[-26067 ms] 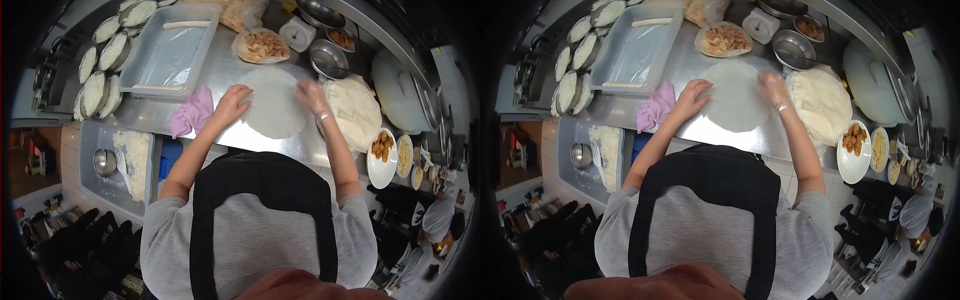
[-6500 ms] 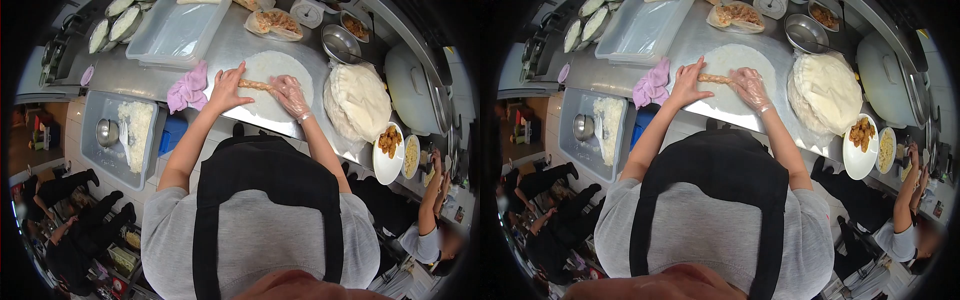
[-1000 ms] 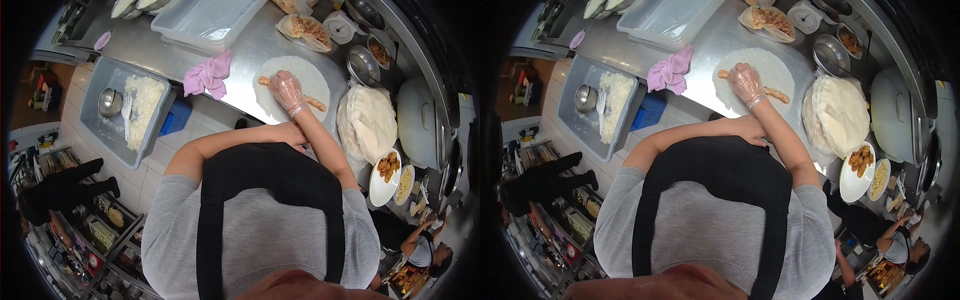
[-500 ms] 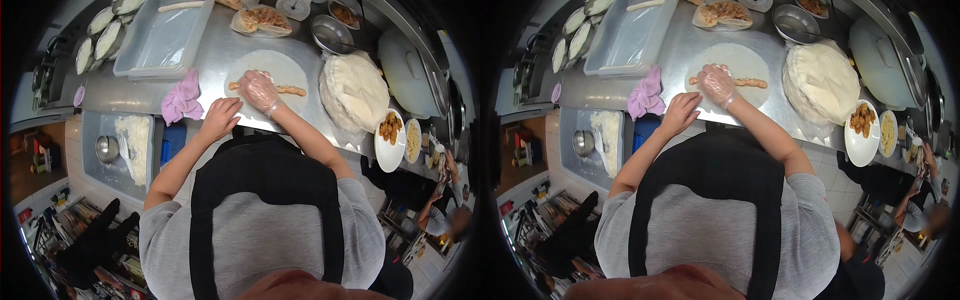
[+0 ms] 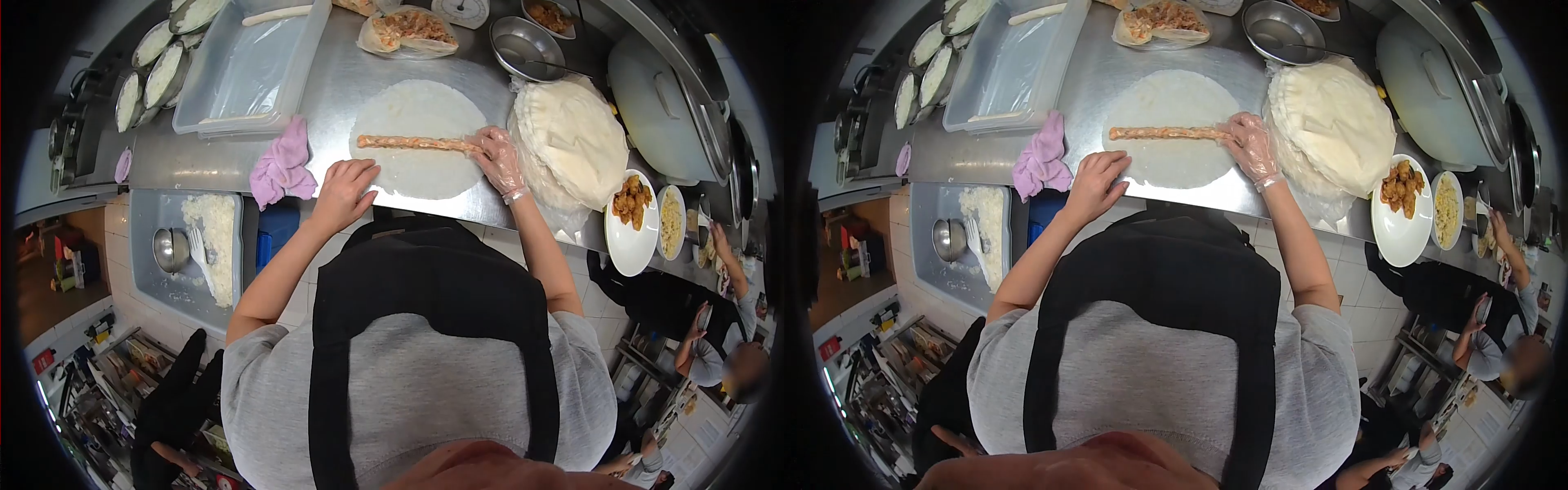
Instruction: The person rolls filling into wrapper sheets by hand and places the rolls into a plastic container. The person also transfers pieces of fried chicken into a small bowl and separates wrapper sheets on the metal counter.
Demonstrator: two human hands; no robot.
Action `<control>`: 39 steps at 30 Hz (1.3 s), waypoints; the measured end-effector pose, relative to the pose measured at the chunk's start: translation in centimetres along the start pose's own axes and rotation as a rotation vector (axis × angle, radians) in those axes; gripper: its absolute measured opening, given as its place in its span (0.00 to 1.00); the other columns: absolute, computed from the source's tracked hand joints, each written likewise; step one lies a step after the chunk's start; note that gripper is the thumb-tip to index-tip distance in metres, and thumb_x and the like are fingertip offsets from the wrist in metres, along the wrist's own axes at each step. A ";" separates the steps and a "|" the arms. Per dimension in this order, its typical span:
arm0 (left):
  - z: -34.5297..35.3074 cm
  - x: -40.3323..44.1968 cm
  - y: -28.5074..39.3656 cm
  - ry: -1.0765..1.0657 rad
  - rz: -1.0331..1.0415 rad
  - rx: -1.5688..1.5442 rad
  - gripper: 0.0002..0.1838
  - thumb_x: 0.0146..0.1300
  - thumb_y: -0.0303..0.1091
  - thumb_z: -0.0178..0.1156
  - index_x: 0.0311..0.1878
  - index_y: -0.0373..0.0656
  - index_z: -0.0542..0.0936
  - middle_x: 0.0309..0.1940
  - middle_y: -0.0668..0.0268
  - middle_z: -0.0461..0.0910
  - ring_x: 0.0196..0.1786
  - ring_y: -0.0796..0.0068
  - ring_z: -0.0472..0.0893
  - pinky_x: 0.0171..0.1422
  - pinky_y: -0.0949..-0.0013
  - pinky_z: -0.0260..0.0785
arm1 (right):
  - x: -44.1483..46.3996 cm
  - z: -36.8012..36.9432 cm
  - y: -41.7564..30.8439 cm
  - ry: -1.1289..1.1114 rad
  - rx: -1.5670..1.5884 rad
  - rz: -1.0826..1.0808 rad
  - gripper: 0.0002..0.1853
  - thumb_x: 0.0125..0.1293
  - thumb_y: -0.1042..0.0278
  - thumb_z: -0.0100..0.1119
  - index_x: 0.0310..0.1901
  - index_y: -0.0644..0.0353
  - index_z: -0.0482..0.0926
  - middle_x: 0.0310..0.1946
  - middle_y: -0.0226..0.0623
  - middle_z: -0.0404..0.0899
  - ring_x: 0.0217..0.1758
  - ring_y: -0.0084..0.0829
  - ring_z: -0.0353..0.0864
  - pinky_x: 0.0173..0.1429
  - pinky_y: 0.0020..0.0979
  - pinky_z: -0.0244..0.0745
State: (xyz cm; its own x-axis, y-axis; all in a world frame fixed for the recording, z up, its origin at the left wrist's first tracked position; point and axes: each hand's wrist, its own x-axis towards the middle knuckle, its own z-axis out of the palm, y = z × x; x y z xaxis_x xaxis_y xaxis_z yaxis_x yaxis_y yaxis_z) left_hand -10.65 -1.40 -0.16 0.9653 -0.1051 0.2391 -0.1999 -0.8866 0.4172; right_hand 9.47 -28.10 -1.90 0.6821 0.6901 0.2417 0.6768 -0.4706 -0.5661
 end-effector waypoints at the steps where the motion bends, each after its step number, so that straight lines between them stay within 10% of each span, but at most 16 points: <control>1: -0.2 0.2 0.3 -0.002 0.002 0.002 0.23 0.53 0.33 0.63 0.53 0.42 0.75 0.54 0.60 0.73 0.55 0.59 0.71 0.61 0.59 0.60 | 0.0 -0.1 0.0 -0.008 -0.022 -0.029 0.19 0.50 0.69 0.66 0.46 0.55 0.82 0.41 0.38 0.74 0.48 0.39 0.72 0.55 0.37 0.68; 14: 2.2 4.8 1.9 0.081 0.164 -0.169 0.05 0.57 0.30 0.61 0.36 0.42 0.77 0.33 0.63 0.76 0.41 0.63 0.76 0.46 0.64 0.66 | -0.2 -2.6 -1.6 0.006 0.247 0.121 0.36 0.51 0.56 0.67 0.62 0.57 0.69 0.55 0.44 0.69 0.60 0.43 0.68 0.64 0.39 0.63; 16: 0.5 6.9 1.9 0.122 0.119 -0.172 0.05 0.58 0.30 0.60 0.37 0.41 0.77 0.32 0.62 0.77 0.39 0.62 0.77 0.43 0.63 0.67 | -0.4 -3.4 -2.7 -0.036 0.168 -0.170 0.41 0.50 0.53 0.66 0.66 0.55 0.63 0.60 0.46 0.66 0.65 0.46 0.63 0.68 0.43 0.60; 21: -0.5 11.9 -0.1 0.118 -0.103 -0.221 0.04 0.60 0.28 0.58 0.37 0.39 0.76 0.30 0.60 0.79 0.38 0.61 0.79 0.39 0.61 0.70 | 2.6 -1.7 -1.5 0.009 0.048 -0.125 0.19 0.52 0.62 0.64 0.43 0.65 0.79 0.55 0.45 0.73 0.60 0.48 0.68 0.63 0.43 0.64; 24: -0.7 13.2 -0.8 0.157 -0.155 -0.186 0.06 0.60 0.27 0.55 0.41 0.38 0.77 0.36 0.58 0.80 0.43 0.58 0.79 0.45 0.60 0.71 | 5.7 -1.5 -0.7 0.000 0.040 0.042 0.14 0.53 0.65 0.63 0.37 0.67 0.80 0.48 0.46 0.77 0.54 0.48 0.73 0.59 0.42 0.67; 27: 0.7 11.9 -0.6 0.342 0.209 -0.114 0.14 0.59 0.29 0.57 0.48 0.37 0.75 0.45 0.55 0.78 0.50 0.56 0.76 0.53 0.59 0.70 | 7.0 -0.5 1.1 -0.010 -0.058 0.020 0.13 0.54 0.67 0.61 0.38 0.67 0.79 0.45 0.47 0.77 0.51 0.48 0.74 0.55 0.41 0.69; 29: 2.9 10.2 -0.5 -0.002 0.197 -0.062 0.23 0.61 0.31 0.55 0.60 0.37 0.70 0.59 0.53 0.71 0.63 0.55 0.69 0.67 0.57 0.60 | 7.4 -0.4 1.1 -0.031 -0.121 0.008 0.13 0.54 0.68 0.60 0.39 0.66 0.79 0.46 0.46 0.77 0.51 0.48 0.74 0.55 0.41 0.70; 39: 3.4 8.1 -0.5 -0.008 0.148 -0.014 0.27 0.58 0.34 0.59 0.61 0.37 0.69 0.60 0.56 0.70 0.62 0.58 0.69 0.65 0.57 0.60 | 5.7 0.1 -3.0 -0.277 -0.252 -0.129 0.11 0.59 0.61 0.57 0.36 0.58 0.78 0.41 0.45 0.78 0.47 0.45 0.77 0.48 0.43 0.73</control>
State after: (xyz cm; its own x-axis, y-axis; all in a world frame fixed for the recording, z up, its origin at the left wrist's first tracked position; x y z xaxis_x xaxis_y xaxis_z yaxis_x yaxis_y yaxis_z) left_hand -2.11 -3.32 -1.45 0.9262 -0.2379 0.2924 -0.3427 -0.8547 0.3900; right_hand 11.29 -22.73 1.12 0.5097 0.8585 0.0565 0.8222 -0.4667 -0.3259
